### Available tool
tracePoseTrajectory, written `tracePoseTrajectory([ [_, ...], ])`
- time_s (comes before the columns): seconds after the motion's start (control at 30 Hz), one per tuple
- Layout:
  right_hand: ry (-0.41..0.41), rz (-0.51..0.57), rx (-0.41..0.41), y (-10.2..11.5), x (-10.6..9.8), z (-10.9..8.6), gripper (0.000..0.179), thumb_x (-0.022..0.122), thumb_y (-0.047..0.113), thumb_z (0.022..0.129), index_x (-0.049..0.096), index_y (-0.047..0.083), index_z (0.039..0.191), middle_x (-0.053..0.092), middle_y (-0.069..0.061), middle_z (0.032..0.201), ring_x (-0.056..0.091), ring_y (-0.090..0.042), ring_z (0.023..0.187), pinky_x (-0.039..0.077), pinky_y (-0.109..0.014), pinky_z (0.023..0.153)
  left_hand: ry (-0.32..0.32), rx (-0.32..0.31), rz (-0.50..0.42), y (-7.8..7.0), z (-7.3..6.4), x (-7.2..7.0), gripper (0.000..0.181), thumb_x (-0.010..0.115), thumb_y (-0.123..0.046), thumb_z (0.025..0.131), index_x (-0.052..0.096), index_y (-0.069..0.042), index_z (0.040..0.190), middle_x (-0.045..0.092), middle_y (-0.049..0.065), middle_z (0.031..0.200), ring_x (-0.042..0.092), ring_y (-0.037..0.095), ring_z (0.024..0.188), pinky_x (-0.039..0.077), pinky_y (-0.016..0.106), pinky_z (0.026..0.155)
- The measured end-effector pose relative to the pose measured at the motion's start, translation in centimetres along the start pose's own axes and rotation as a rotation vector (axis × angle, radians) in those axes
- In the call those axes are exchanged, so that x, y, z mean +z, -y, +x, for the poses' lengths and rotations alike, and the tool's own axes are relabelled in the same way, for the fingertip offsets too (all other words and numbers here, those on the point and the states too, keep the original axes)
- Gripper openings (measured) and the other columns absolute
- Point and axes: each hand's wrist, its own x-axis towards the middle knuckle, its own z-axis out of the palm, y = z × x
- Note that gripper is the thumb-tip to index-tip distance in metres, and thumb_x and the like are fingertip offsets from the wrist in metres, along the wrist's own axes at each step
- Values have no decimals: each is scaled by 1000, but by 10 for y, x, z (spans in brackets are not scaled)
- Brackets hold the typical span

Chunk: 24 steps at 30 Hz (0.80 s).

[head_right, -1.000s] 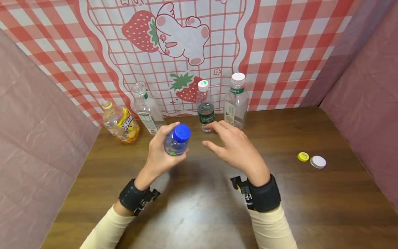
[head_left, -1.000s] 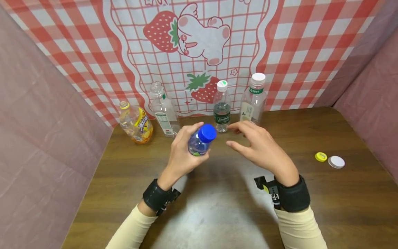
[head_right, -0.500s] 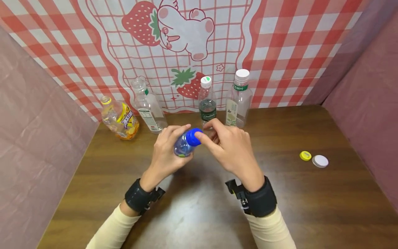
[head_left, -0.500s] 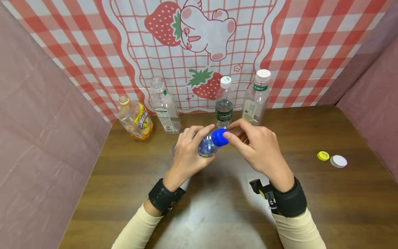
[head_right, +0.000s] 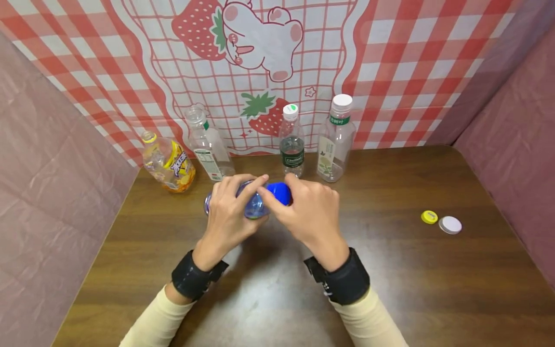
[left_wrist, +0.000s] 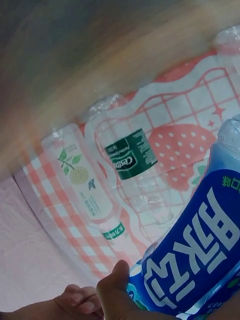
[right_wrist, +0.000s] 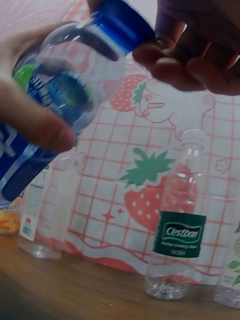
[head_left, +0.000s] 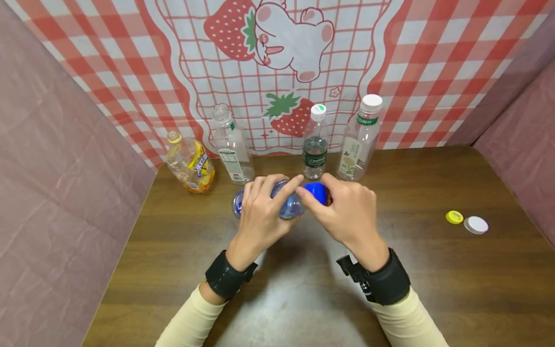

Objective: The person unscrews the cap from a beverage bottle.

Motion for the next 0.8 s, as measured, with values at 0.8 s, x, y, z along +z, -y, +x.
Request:
tracePoseTrajectory([
  [0.8, 123, 154, -270, -8, -23, 5, 40, 66, 51, 76, 54, 13, 82, 45, 9, 58, 41, -4, 46, 33, -23, 39, 166, 17, -334, -8, 5, -10, 78, 79, -38, 57, 55, -21, 129, 55, -7, 104, 48, 8, 89, 40, 26, 74],
])
